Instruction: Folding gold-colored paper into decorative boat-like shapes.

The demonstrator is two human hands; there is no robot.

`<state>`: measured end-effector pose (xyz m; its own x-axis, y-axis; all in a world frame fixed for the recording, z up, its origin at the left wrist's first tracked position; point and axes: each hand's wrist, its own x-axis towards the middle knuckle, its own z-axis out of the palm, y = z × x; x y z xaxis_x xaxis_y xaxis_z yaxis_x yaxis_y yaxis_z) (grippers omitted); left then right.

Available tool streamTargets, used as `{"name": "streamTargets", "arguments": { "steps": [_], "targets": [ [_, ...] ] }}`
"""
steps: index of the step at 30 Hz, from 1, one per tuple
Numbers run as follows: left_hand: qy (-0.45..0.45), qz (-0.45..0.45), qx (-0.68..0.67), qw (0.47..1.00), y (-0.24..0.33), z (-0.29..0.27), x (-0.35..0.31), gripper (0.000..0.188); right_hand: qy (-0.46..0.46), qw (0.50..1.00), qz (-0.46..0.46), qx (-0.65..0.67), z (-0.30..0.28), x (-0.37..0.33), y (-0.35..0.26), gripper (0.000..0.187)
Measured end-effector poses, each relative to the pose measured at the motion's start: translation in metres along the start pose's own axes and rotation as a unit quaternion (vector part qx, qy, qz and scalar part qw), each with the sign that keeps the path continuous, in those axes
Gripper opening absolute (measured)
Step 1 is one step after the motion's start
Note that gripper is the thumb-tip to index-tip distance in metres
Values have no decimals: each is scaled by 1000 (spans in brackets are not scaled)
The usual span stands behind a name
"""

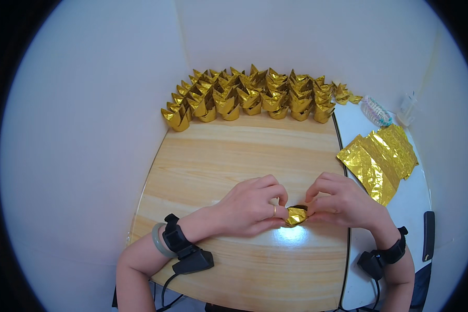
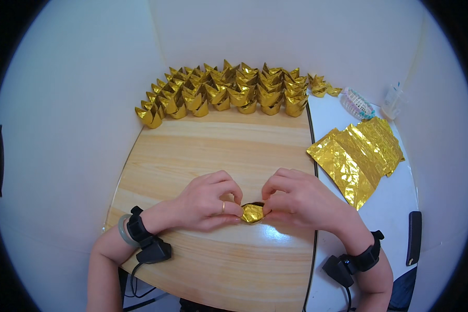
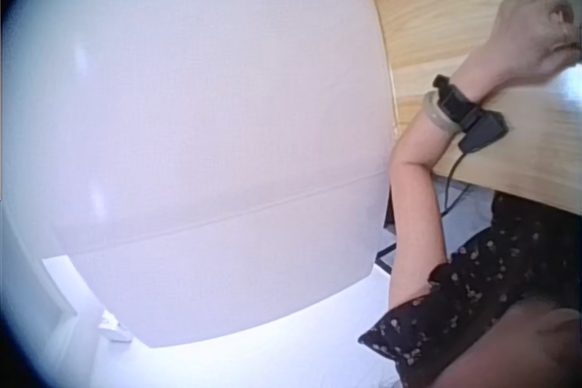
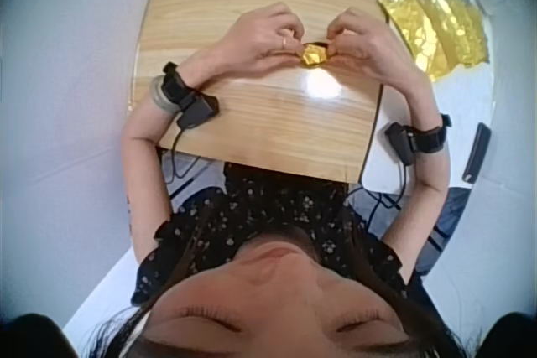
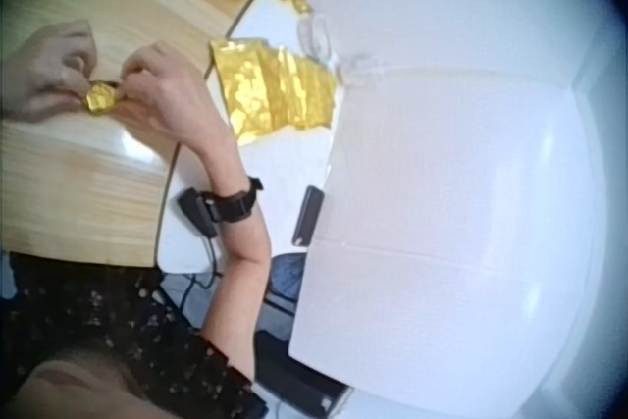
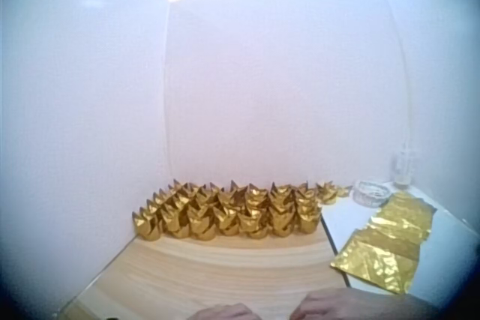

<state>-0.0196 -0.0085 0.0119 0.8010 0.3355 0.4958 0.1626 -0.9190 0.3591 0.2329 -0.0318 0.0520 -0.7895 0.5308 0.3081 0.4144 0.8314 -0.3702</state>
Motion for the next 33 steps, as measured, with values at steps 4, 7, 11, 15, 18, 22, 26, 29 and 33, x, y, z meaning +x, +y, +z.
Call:
{"name": "streamTargets", "arguments": {
  "steps": [4,7,11,15,18,22,26,29,33],
  "targets": [
    [-5,-2,14,1000,-1,-3,0,13,-16,1000,4,-8,-2,1,1,13],
    [14,7,-9,1000,-3,0,-1,14,-7,1000,13,10,1,4,-2,13],
    [21,5,-8,1000,-2,2,1,14,-9,999,32,-15,4,2,-1,14],
    [31,18,-6,999,-5,6,-2,13,-22,999,17,-33,5,2,1,15],
    [34,15,-1,999,-5,5,-4,13,-21,999,26,-29,3,4,-3,15],
    [38,10,0,999,-4,5,-3,12,-11,998,53,-12,2,0,-3,14],
    [57,-71,5,996,-5,5,-6,20,20,997,70,-40,7,-3,2,14],
    [134,-166,-97,972,-7,10,-1,34,92,988,93,-80,7,1,0,15],
    [139,-247,-227,932,-5,10,2,55,139,983,49,-112,11,6,-8,14]
  ]
}}
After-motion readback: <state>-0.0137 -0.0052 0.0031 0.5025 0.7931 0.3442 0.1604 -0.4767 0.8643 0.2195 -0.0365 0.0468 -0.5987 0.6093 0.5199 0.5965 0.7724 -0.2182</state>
